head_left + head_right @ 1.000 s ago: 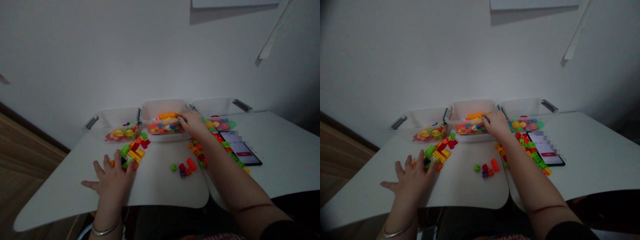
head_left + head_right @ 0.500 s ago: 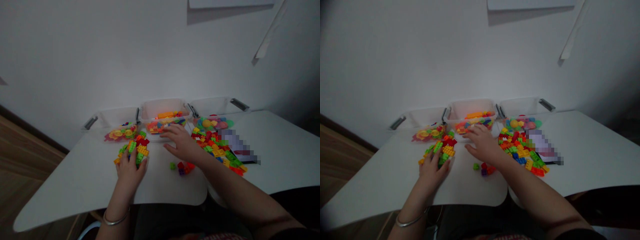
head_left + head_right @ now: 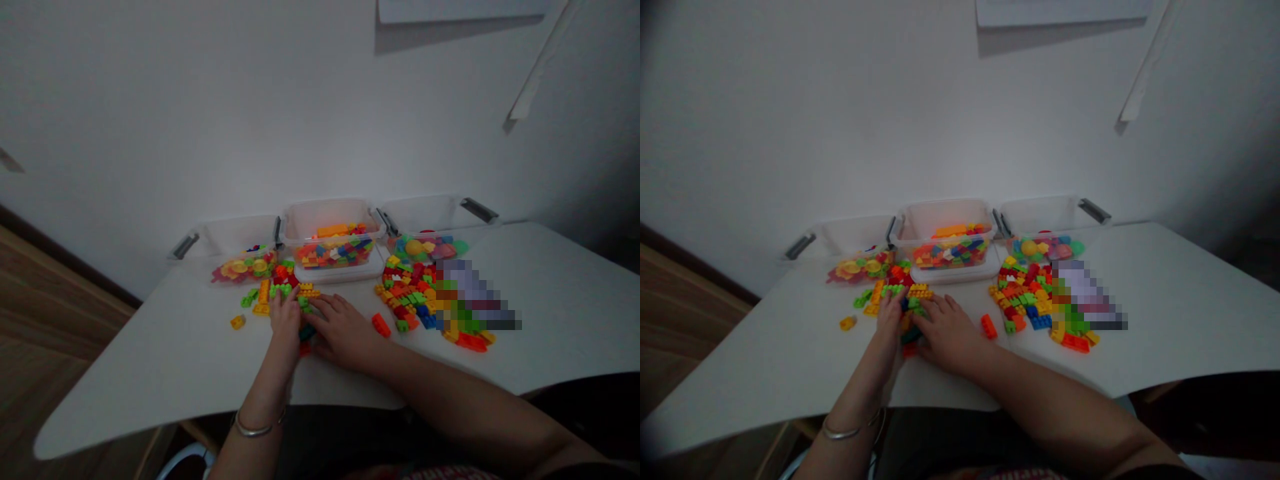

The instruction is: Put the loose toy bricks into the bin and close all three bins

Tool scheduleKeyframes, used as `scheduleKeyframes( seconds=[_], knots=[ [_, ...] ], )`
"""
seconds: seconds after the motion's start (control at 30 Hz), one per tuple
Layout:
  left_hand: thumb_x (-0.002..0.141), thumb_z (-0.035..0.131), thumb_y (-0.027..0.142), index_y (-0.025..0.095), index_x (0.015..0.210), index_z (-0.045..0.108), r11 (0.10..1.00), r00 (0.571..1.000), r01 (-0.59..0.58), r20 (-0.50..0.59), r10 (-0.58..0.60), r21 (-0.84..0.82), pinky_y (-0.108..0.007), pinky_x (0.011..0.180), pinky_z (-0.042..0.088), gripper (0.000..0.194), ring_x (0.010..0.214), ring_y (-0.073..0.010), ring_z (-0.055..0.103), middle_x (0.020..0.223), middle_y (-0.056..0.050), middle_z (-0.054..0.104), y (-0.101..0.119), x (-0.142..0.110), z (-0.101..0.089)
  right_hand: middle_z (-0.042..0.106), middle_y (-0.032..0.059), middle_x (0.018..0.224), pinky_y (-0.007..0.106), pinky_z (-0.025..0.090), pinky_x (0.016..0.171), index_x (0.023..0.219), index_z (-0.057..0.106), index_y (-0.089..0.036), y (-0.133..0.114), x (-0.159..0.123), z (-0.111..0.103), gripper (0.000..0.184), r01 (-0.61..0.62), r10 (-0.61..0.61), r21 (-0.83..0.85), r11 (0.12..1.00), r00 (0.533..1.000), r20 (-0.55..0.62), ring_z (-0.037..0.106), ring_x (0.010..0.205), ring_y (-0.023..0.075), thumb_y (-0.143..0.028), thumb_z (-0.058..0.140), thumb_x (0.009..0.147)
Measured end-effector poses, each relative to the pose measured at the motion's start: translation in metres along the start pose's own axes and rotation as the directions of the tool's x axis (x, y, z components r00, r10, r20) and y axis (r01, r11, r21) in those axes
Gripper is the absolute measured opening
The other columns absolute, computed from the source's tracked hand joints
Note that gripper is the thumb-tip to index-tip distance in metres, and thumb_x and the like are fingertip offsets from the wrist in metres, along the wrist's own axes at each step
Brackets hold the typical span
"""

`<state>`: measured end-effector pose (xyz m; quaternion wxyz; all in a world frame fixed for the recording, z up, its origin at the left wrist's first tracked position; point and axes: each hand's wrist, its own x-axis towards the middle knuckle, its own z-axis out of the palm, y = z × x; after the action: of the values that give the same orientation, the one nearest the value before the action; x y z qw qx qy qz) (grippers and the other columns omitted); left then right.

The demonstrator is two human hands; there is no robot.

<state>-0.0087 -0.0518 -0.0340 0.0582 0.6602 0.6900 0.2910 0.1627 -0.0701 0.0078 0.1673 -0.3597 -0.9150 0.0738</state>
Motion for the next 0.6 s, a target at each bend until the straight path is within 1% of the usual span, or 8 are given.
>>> scheduleKeyframes(
  seconds=[0.03,0.13,0.2,0.3,0.37,0.43,0.5,0.6],
  knots=[
    [0.096,0.036,0.027,0.018,0.133,0.057,0.998,0.997,0.045,-0.057,-0.042,0.041,-0.054,0.114,0.031,0.043,0.141,-0.0336,0.035,0.148,-0.015,0.043,-0.002,-0.001,-0.005,0.046,0.0179,0.146,0.054,0.029,0.114,0.137,0.051,-0.016,0.001,0.0,0.001,0.056,-0.006,0.006,-0.007,1.0,1.0,0.002,0.04,0.136,0.0344,-0.036,0.063,0.086],
    [0.092,0.048,0.037,0.019,0.139,0.052,0.986,0.999,-0.016,-0.04,0.023,0.165,-0.058,0.114,0.027,0.051,0.146,-0.038,0.023,0.157,-0.016,0.03,-0.016,-0.005,-0.029,0.045,0.0173,0.147,0.054,0.03,0.113,0.137,0.051,-0.017,0.003,-0.001,0.002,0.055,-0.019,0.019,-0.024,1.0,1.0,-0.002,0.039,0.136,0.0345,-0.037,0.062,0.087],
    [0.094,0.043,0.038,0.019,0.143,0.047,0.962,0.998,0.052,-0.056,-0.039,0.269,-0.062,0.113,0.026,0.053,0.146,-0.04,0.019,0.157,-0.017,0.028,-0.027,-0.004,-0.046,0.045,0.0163,0.148,0.055,0.029,0.114,0.139,0.05,-0.018,0.003,-0.002,0.002,0.056,-0.001,0.001,-0.042,0.999,1.0,-0.01,0.038,0.137,0.0345,-0.039,0.061,0.088],
    [0.096,0.037,0.039,0.017,0.144,0.045,0.916,0.986,0.162,-0.036,-0.16,0.368,-0.069,0.109,0.024,0.054,0.145,-0.0421,0.022,0.156,-0.02,0.031,-0.039,0.005,-0.063,0.045,0.0123,0.148,0.054,0.029,0.114,0.139,0.049,-0.021,0.001,-0.001,0.004,0.053,0.107,-0.109,-0.067,0.992,0.994,-0.018,0.037,0.138,0.0332,-0.043,0.056,0.091],
    [0.097,0.033,0.039,0.02,0.148,0.039,0.905,0.981,0.19,-0.029,-0.194,0.38,-0.07,0.11,0.021,0.055,0.145,-0.0409,0.022,0.157,-0.017,0.03,-0.044,0.014,-0.065,0.046,0.0098,0.148,0.052,0.03,0.114,0.138,0.05,-0.022,-0.001,0.001,0.007,0.048,0.19,-0.192,-0.079,0.979,0.981,-0.019,0.037,0.137,0.0318,-0.043,0.05,0.095],
    [0.097,0.033,0.037,0.02,0.15,0.035,0.917,0.978,0.18,0.033,-0.205,0.356,-0.069,0.109,0.025,0.056,0.144,-0.0394,0.027,0.156,-0.017,0.032,-0.046,0.022,-0.06,0.045,0.0079,0.149,0.05,0.03,0.114,0.137,0.05,-0.024,-0.002,0.003,0.009,0.044,0.249,-0.252,-0.093,0.964,0.967,-0.02,0.039,0.135,0.0302,-0.04,0.045,0.097],
    [0.095,0.035,0.034,0.02,0.147,0.041,0.942,0.98,0.112,0.121,-0.158,0.318,-0.069,0.107,0.029,0.054,0.141,-0.0382,0.033,0.151,-0.017,0.041,-0.048,0.027,-0.051,0.045,0.0075,0.149,0.05,0.032,0.112,0.134,0.053,-0.025,-0.002,0.004,0.01,0.04,0.283,-0.287,-0.11,0.953,0.958,-0.022,0.04,0.134,0.0296,-0.039,0.045,0.097],
    [0.091,0.042,0.036,0.013,0.143,0.046,0.976,0.99,0.003,0.14,-0.035,0.219,-0.059,0.108,0.036,0.056,0.134,-0.035,0.043,0.143,-0.021,0.047,-0.049,0.026,-0.035,0.052,0.0086,0.141,0.05,0.035,0.109,0.121,0.062,-0.023,0.001,0.005,0.013,0.033,0.287,-0.295,-0.136,0.948,0.954,-0.044,0.042,0.131,0.0299,-0.039,0.048,0.096]
  ],
)
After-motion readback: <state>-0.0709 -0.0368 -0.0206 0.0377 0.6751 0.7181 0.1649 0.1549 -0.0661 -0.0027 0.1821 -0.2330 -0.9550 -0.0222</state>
